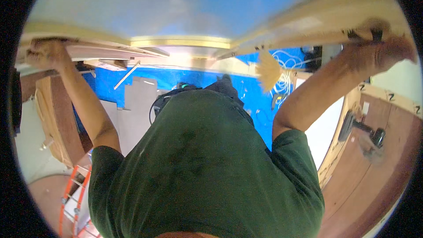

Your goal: The person sands the wooden frame of a door using a sanding block, moving it along the top and side edges.

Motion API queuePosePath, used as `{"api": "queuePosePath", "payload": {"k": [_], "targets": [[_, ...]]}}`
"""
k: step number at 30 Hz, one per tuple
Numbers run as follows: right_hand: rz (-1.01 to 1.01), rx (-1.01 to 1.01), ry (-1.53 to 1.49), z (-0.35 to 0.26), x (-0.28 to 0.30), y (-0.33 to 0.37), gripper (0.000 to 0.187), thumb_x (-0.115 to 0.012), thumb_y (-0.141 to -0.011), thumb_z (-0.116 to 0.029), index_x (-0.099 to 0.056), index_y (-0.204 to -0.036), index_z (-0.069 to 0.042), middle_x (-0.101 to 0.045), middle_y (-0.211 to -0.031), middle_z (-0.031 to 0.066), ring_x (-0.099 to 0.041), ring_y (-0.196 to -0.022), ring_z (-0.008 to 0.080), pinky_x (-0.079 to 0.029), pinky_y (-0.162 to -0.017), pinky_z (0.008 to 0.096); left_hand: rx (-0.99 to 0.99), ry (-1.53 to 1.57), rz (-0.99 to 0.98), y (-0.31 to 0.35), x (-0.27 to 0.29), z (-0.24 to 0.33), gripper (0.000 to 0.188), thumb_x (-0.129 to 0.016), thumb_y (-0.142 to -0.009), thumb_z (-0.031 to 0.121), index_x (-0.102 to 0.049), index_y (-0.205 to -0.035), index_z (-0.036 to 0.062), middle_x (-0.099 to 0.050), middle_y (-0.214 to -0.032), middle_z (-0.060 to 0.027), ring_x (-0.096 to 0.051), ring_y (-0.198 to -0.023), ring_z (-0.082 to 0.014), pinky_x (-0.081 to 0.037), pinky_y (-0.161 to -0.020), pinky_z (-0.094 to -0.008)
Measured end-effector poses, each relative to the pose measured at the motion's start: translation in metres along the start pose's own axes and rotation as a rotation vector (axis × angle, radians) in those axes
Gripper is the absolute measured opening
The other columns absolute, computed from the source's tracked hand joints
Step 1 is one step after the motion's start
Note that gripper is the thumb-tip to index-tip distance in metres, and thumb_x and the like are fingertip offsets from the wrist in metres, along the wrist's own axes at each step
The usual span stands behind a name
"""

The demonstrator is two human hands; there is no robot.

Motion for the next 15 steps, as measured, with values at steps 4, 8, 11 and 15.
{"api": "queuePosePath", "payload": {"k": [4,8,11,15], "targets": [[-0.162,-0.042,-0.138,0.012,-0.010,0.005,0.109,-0.079,-0.079,-0.064,-0.037,-0.158,-0.001,-0.048,-0.154,0.0259,-0.053,-0.137,0.0401,-0.047,-0.113,0.0537,0.098,-0.055,-0.015,-0.024,0.044,-0.065,0.044,-0.052,-0.110,0.037,-0.060,-0.117,-0.0064,-0.067,-0.116,-0.0190,-0.065,-0.092,-0.0254,-0.059,-0.080,-0.0403],[-0.449,-0.169,-0.306,0.037,-0.029,0.020,0.107,-0.082,-0.082,-0.053,-0.033,-0.159,0.002,-0.048,-0.153,0.0295,-0.055,-0.136,0.0427,-0.047,-0.113,0.0521,0.236,-0.372,0.156,0.012,-0.021,0.049,0.052,-0.051,-0.110,0.042,-0.060,-0.118,-0.0086,-0.067,-0.119,-0.0218,-0.068,-0.092,-0.0270,-0.063,-0.077,-0.0396],[-0.713,-0.196,-0.320,0.062,-0.029,0.050,0.106,-0.085,-0.083,-0.045,-0.030,-0.161,0.003,-0.048,-0.153,0.0323,-0.056,-0.135,0.0446,-0.047,-0.113,0.0509,0.475,-0.336,0.230,0.038,-0.042,0.064,0.053,-0.050,-0.110,0.043,-0.061,-0.120,-0.0087,-0.067,-0.123,-0.0235,-0.070,-0.097,-0.0290,-0.065,-0.076,-0.0408],[-1.077,-0.145,-0.190,0.126,0.000,0.131,0.106,-0.078,-0.094,-0.036,-0.012,-0.166,0.004,-0.032,-0.165,0.0318,-0.042,-0.148,0.0465,-0.037,-0.121,0.0525,0.850,-0.300,0.219,0.077,0.037,-0.047,0.049,-0.054,-0.110,0.043,-0.060,-0.132,-0.0009,-0.067,-0.121,-0.0154,-0.066,-0.101,-0.0249,-0.060,-0.081,-0.0392]]}}
Point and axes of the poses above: each hand's wrist, its own y-axis away from the middle knuckle, its own x-axis out of the back of the hand, z = x × y, the point moved 8 cm from there along -y, towards the middle knuckle
